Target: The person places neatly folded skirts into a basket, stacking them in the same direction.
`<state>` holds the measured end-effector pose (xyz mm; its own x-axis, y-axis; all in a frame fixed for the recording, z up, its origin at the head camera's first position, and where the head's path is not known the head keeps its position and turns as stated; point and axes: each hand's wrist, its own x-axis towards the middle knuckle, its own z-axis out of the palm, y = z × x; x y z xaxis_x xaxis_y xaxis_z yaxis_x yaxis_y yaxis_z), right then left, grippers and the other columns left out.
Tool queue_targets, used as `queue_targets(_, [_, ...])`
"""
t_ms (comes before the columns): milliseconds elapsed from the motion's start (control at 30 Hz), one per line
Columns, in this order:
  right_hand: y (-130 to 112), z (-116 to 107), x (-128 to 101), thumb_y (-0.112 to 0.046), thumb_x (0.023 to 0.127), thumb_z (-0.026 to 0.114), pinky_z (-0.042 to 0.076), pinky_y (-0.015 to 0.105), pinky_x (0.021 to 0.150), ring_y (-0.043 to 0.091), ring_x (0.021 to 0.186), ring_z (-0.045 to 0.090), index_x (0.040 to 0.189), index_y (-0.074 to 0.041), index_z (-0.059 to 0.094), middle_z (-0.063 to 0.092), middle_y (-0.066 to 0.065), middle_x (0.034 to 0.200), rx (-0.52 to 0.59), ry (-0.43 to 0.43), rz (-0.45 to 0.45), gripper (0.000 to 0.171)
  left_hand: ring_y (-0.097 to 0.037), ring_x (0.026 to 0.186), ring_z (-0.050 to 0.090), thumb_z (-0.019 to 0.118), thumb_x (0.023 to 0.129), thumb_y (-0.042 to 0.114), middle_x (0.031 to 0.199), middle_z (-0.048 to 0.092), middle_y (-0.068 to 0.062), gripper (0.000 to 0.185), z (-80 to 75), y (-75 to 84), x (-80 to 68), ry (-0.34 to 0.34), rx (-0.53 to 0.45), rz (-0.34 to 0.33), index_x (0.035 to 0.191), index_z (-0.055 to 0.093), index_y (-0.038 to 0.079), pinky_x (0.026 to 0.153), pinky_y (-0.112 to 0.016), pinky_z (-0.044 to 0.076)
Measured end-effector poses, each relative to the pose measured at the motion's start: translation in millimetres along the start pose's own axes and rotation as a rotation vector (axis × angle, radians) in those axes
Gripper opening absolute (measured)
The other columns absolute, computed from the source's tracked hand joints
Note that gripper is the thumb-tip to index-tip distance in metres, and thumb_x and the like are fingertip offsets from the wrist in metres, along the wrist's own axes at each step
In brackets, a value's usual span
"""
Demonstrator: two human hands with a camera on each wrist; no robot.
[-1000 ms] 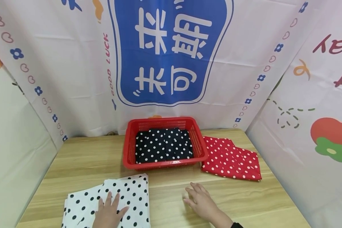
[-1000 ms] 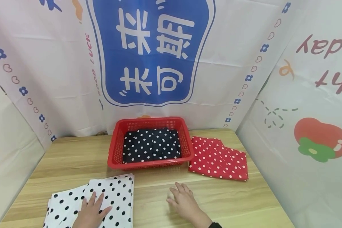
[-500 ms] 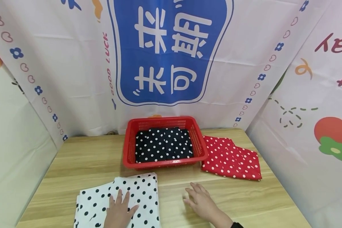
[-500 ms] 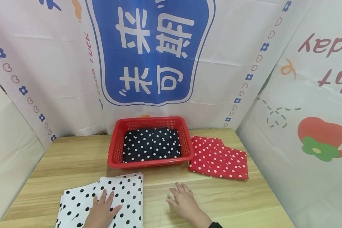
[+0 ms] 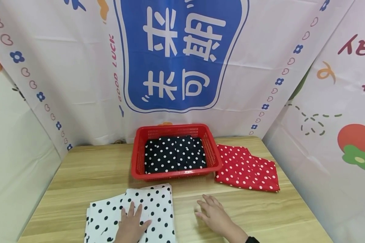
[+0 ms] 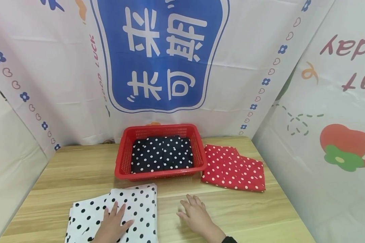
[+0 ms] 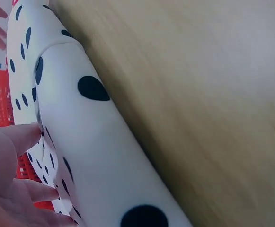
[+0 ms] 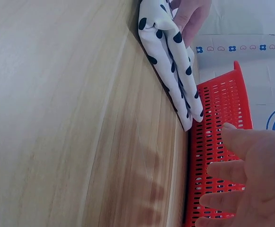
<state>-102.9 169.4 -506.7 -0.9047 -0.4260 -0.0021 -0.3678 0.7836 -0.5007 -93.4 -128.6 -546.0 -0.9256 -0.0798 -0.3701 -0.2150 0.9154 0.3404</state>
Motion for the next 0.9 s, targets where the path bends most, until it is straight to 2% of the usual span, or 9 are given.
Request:
queue_targets(200, [0.7, -0.5, -1.0, -0.036, 0.094, 0.06, 0.032, 0.067, 0.101, 0.052, 0.127, 0.04, 0.125, 0.002, 0.061, 0.046, 0.029, 0.138, -0.017, -0.002, 0.005, 0.049, -0.065, 0.13, 0.017, 0.071, 0.086, 0.042, 0.146, 0.027, -0.038, 0.075, 8.2, 24.5, -1.2, -0.007, -0.012, 0.036, 0.137, 0.047, -0.008, 0.093, -0.074, 0.033])
queue_targets(333, [0.7, -0.6, -2.2, -0.036, 0.094, 0.061, 0.033, 0.068, 0.1, 0.053, 0.126, 0.041, 0.124, 0.002, 0.062, 0.047, 0.03, 0.138, -0.024, 0.001, 0.004, 0.049, -0.065, 0.131, 0.015, 0.072, 0.085, 0.038, 0.147, 0.026, -0.038, 0.074, 9.8, 37.3, -2.4, -0.023, -0.059, 0.041, 0.137, 0.047, -0.008, 0.095, -0.074, 0.029])
queue_targets(500, [1.4, -1.8, -3.0, -0.033, 0.094, 0.062, 0.033, 0.068, 0.1, 0.054, 0.126, 0.04, 0.123, 0.002, 0.062, 0.047, 0.03, 0.137, -0.017, 0.001, 0.018, 0.046, -0.065, 0.132, 0.012, 0.074, 0.084, 0.034, 0.148, 0.024, -0.038, 0.074, 9.4, 44.7, -3.3, -0.037, -0.109, 0.045, 0.137, 0.045, -0.009, 0.096, -0.075, 0.026])
queue_targets(900, [2.0, -2.4, -3.2, -0.035, 0.093, 0.062, 0.033, 0.069, 0.099, 0.053, 0.125, 0.041, 0.123, 0.002, 0.062, 0.047, 0.03, 0.138, -0.021, -0.001, 0.012, 0.048, -0.064, 0.133, 0.01, 0.075, 0.083, 0.032, 0.15, 0.021, -0.037, 0.075, 12.1, 58.6, -2.2, -0.054, -0.142, 0.041, 0.139, 0.044, -0.008, 0.097, -0.075, 0.025])
